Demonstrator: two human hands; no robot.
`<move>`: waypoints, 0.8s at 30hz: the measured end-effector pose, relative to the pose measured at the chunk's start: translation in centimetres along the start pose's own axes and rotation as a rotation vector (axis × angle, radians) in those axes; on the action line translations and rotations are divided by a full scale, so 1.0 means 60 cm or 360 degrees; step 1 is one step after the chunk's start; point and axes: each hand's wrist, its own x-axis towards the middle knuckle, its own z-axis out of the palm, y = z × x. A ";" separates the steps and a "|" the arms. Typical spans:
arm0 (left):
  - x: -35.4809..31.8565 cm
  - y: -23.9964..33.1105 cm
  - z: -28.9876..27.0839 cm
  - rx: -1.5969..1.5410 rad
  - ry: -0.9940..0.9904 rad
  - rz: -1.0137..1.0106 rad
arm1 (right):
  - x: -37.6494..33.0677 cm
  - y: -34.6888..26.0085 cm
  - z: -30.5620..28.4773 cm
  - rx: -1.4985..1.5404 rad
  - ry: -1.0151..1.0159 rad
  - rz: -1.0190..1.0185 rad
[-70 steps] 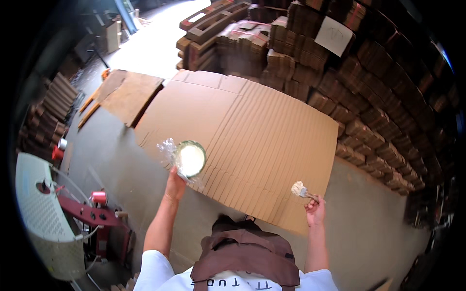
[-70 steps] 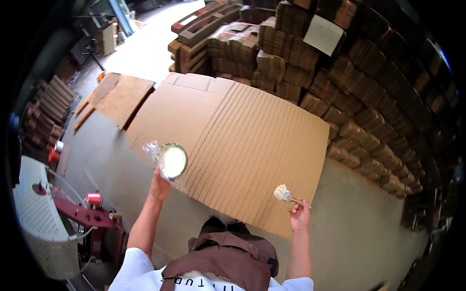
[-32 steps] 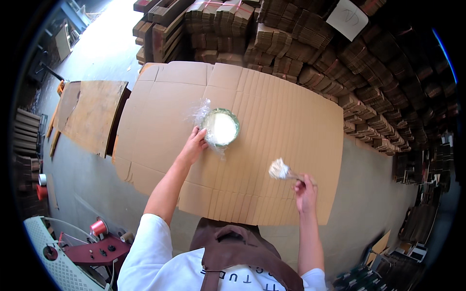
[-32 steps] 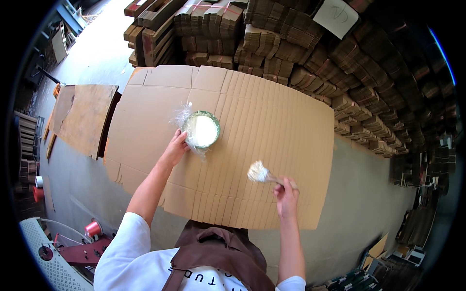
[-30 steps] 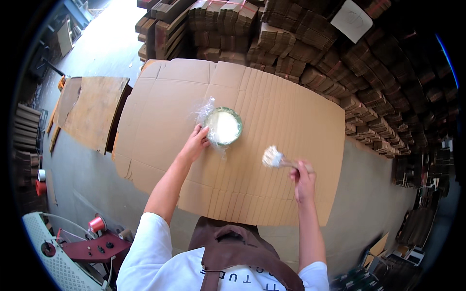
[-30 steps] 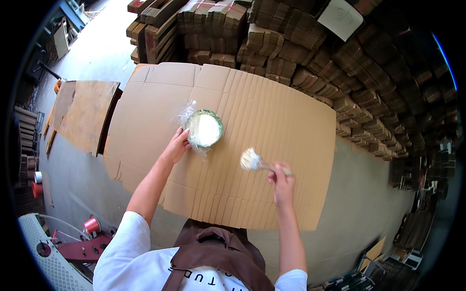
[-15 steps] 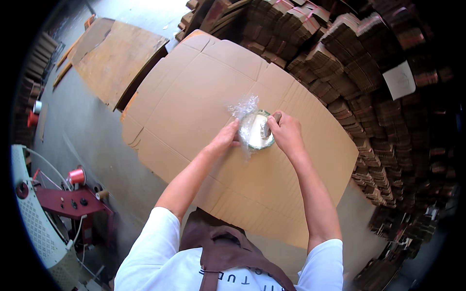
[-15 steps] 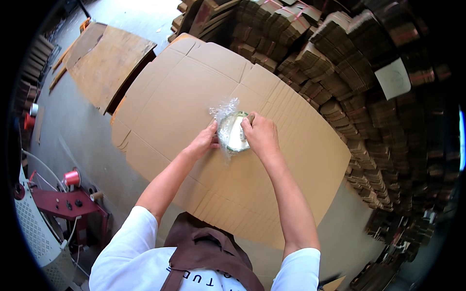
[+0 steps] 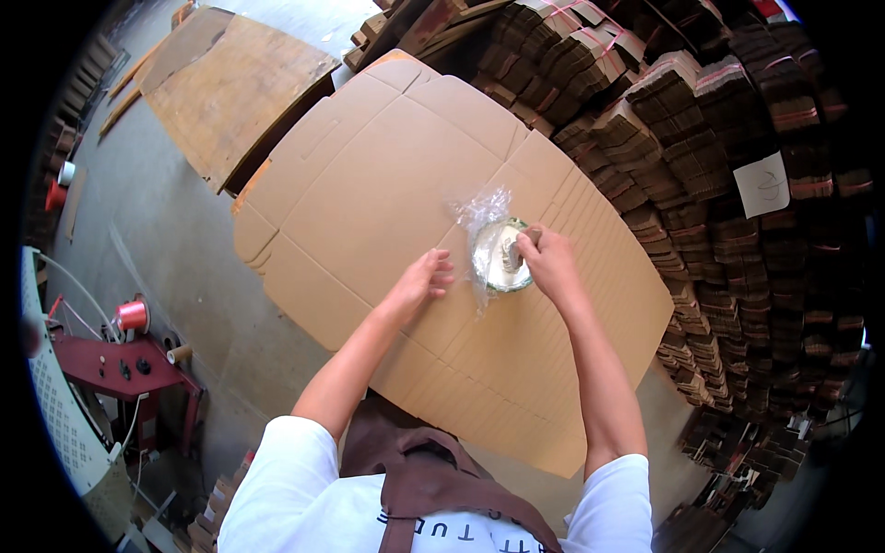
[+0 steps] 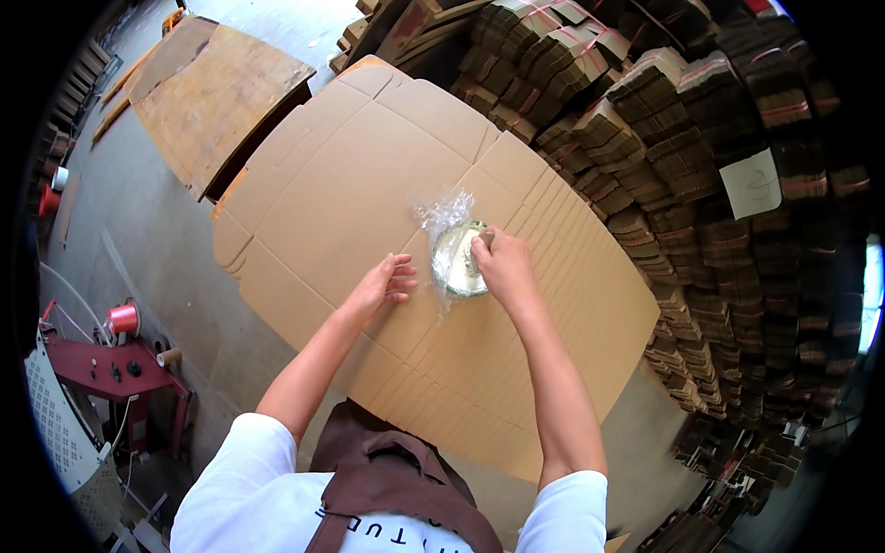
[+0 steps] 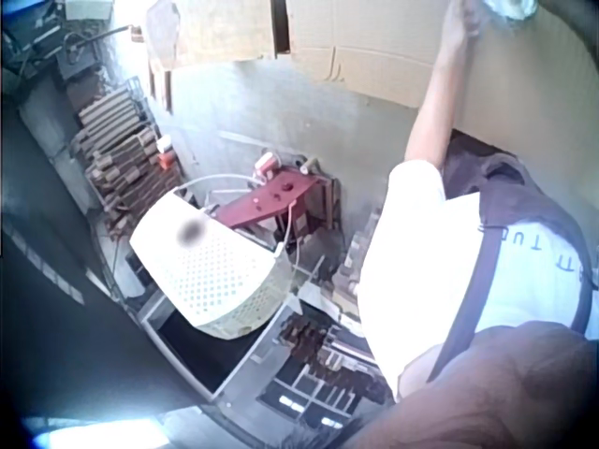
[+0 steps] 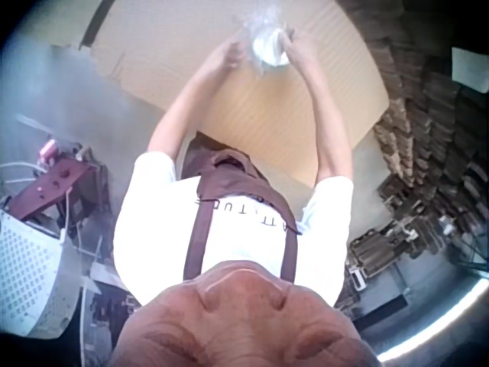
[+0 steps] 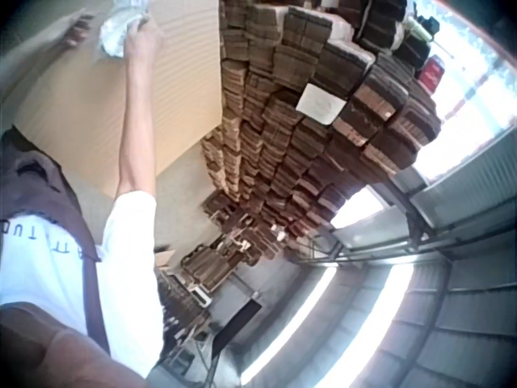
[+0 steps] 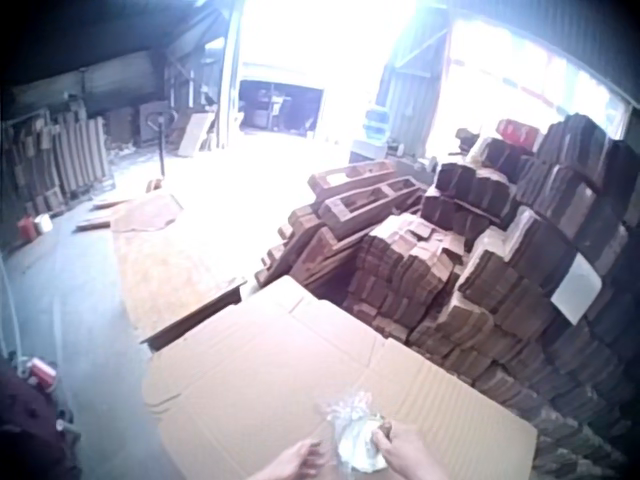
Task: The person retrieves a container of white adhesive and a brush, then walks to a workbench. They repeatedly dip the brush and spread the adhesive across a large flat cardboard sheet, covering most of its surface area.
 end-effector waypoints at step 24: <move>-0.068 -0.011 -0.020 -0.0240 0.0121 0.0068 | -0.091 0.165 0.140 0.4188 -0.0077 0.0340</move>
